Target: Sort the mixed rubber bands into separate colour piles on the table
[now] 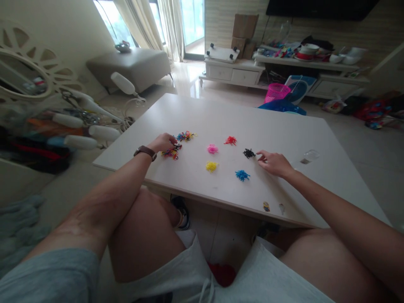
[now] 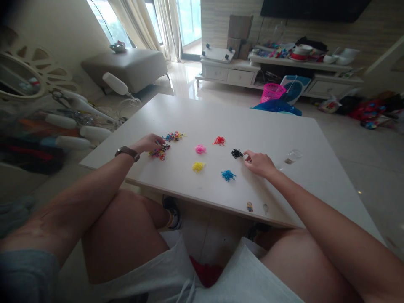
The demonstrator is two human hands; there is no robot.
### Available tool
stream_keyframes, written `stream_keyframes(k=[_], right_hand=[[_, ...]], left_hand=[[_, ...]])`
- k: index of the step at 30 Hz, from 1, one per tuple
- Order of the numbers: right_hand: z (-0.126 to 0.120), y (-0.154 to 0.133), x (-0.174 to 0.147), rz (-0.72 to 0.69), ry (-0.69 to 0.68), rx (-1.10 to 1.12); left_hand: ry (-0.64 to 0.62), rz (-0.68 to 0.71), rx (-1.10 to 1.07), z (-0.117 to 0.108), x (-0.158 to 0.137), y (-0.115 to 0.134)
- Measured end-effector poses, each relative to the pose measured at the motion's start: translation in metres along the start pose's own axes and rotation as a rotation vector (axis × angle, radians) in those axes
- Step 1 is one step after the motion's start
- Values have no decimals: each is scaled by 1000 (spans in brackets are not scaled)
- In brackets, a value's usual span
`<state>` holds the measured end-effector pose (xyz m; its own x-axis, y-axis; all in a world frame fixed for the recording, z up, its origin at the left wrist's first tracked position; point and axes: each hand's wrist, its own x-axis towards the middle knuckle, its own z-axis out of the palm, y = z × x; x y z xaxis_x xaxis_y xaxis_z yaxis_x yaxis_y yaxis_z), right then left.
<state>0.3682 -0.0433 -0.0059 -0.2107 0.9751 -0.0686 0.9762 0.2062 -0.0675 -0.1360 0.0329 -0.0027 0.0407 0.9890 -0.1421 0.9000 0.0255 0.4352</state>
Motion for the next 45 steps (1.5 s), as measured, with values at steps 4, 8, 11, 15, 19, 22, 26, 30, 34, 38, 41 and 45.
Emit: stream_keyframes(k=[4,8,11,15,19,22,26,30,34,38,41,45], right_hand=[[0,-4,0,1,7,-53],[0,-7,0,1,11,-80],[0,-7,-1,0,10,-78],[1,-6,-1,-3,13,-72],[1,-6,-1,-7,8,-68],[0,-6,-1,-9,6,-72],[0,-6,-1,-10,3,-70],[0,-7,-1,-7,1,-74],[-1,-7,-1,-11,-7,-72],[-1,-7,-1,-15,-2,-74],[-2,-8,-2,-19,0,-73],[-3,-9,-2,-17,-12,-67]], left_hand=[[-8,-15,21,0,5,2],[10,-25,22,-3,7,2],[-4,-12,47,0,6,4],[-3,-45,37,4,6,7],[40,-58,-37,0,10,2],[73,-56,-88,-6,11,-5],[29,-30,-152,-10,9,-16],[-42,-30,-143,-8,9,-24],[-60,-25,-119,-4,11,-27],[-57,-34,-100,-3,13,-25],[-62,-32,-74,-2,14,-23],[-65,-35,6,-1,14,-19]])
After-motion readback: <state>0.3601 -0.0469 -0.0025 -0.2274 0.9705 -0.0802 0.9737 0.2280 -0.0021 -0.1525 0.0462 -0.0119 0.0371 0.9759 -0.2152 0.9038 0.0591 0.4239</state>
